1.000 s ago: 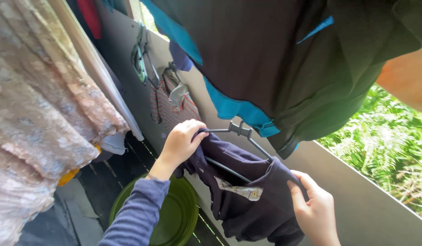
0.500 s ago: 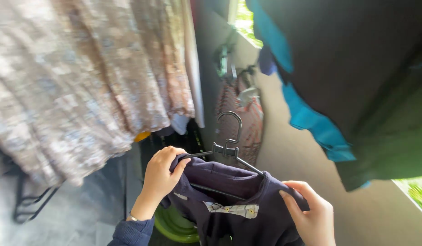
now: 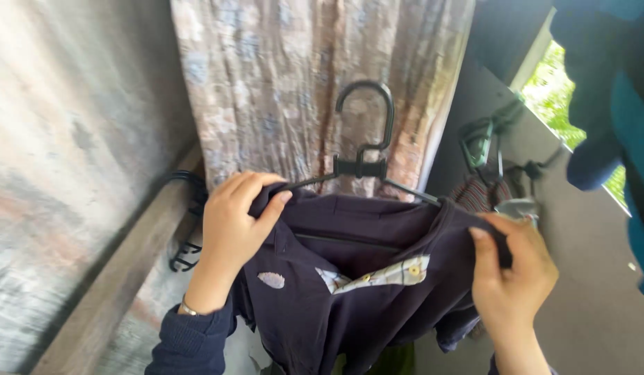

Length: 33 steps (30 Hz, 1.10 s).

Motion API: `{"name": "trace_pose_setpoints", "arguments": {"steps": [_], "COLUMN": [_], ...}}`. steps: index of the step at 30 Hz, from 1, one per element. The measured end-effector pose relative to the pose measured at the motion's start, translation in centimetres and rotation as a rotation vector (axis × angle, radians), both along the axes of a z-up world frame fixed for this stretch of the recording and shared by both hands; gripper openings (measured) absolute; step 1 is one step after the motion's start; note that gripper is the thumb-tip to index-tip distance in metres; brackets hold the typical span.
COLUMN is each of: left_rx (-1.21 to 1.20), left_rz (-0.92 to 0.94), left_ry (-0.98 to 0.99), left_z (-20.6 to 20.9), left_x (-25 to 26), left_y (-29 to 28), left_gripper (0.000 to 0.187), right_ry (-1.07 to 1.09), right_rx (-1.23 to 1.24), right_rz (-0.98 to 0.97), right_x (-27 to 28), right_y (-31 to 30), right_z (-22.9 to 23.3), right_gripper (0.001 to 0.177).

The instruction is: The recorder takes various laundry items from a basin and hangs them on hangers and a drying rack on a balcony.

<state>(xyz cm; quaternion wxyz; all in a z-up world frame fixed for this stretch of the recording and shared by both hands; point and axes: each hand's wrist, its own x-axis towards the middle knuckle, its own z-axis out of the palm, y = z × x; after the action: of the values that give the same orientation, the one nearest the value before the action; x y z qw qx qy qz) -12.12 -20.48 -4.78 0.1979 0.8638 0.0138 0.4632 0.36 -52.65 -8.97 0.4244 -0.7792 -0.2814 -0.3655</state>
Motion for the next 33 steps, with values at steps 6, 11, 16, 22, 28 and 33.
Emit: {"name": "trace_pose_setpoints", "arguments": {"steps": [6, 11, 16, 22, 28, 33], "left_rx": [-0.167, -0.495, -0.760, -0.908, -1.081, -1.255], "left_rz": [-0.040, -0.166, -0.221, -0.240, -0.392, -0.455], "left_ry": [-0.117, -0.132, -0.086, -0.016, 0.052, 0.090], "left_z": [3.0, 4.0, 3.7, 2.8, 1.7, 0.0], "left_x": [0.2, 0.7, 1.3, 2.9, 4.6, 6.1], "left_y": [6.6, 10.9, 14.1, 15.5, 17.4, 20.6], "left_gripper": [0.028, 0.033, 0.039, 0.065, 0.081, 0.087], "right_ry": [-0.055, -0.119, -0.147, -0.103, -0.158, -0.208], "right_rx": [0.134, 0.187, 0.294, 0.434, 0.423, 0.423], "right_rz": [0.103, 0.127, 0.236, 0.315, 0.314, 0.248], "right_x": [3.7, 6.9, 10.5, 12.9, 15.7, 18.3], "right_y": [5.6, 8.5, 10.7, 12.9, 13.7, 14.6], "right_z": [5.8, 9.6, 13.0, 19.8, 27.0, 31.1], "right_gripper": [0.010, 0.011, 0.013, 0.011, 0.012, 0.014]}}
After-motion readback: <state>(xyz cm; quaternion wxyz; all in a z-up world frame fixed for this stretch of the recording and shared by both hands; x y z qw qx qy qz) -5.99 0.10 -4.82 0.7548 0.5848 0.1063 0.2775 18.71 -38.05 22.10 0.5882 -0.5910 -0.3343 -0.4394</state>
